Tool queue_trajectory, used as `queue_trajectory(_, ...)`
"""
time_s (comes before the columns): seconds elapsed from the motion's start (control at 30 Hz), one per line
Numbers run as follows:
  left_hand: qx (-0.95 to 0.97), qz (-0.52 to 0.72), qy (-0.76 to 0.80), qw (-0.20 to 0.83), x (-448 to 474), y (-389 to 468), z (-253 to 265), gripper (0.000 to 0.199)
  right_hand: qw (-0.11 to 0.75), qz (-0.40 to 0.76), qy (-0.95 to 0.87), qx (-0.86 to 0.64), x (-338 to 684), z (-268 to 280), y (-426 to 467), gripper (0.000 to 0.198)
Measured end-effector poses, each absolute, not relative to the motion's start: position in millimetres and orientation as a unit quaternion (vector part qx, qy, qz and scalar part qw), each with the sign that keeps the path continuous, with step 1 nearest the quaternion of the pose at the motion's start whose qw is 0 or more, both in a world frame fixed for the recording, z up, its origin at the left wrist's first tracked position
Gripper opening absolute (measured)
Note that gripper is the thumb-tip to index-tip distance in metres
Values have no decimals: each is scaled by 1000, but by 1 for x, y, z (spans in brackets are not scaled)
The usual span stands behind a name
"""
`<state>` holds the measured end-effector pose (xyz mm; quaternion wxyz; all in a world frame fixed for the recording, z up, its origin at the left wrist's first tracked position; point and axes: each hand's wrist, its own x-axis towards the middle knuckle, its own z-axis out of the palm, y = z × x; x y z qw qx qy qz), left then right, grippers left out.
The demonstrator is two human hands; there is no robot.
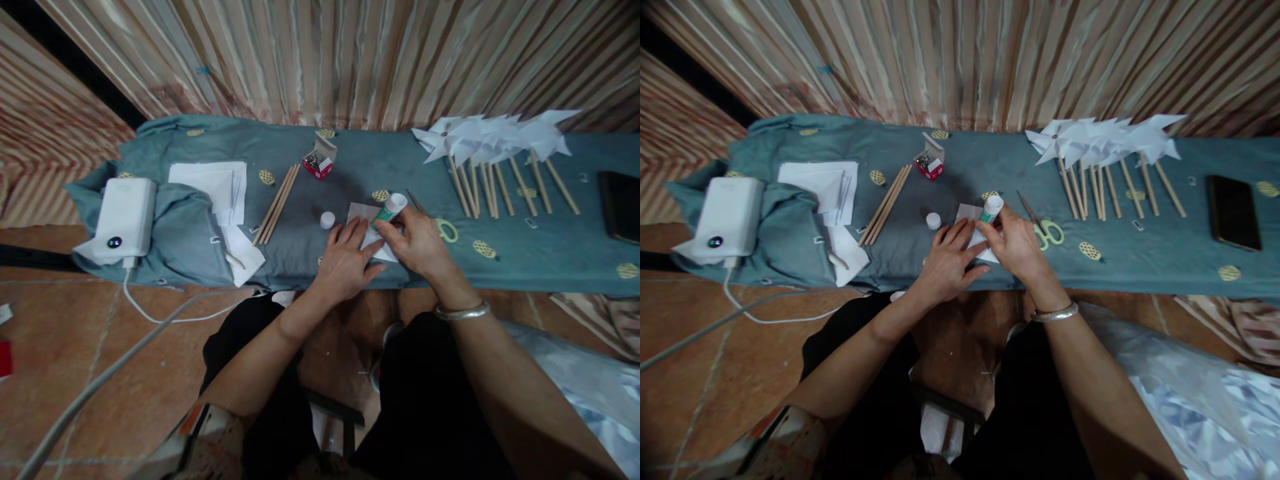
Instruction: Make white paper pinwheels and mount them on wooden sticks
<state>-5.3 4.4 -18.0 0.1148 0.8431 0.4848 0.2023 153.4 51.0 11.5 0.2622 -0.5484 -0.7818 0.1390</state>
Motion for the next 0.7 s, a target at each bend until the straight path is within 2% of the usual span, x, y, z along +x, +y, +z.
queue_trajectory(0.43,844,203,483,117,-6,4,-18,50,209,117,-818,-523,153,18,51,33)
queue_trajectory(0.7,845,200,483,111,-6,4,-18,52,229,129,-800,-539,164,18,51,30)
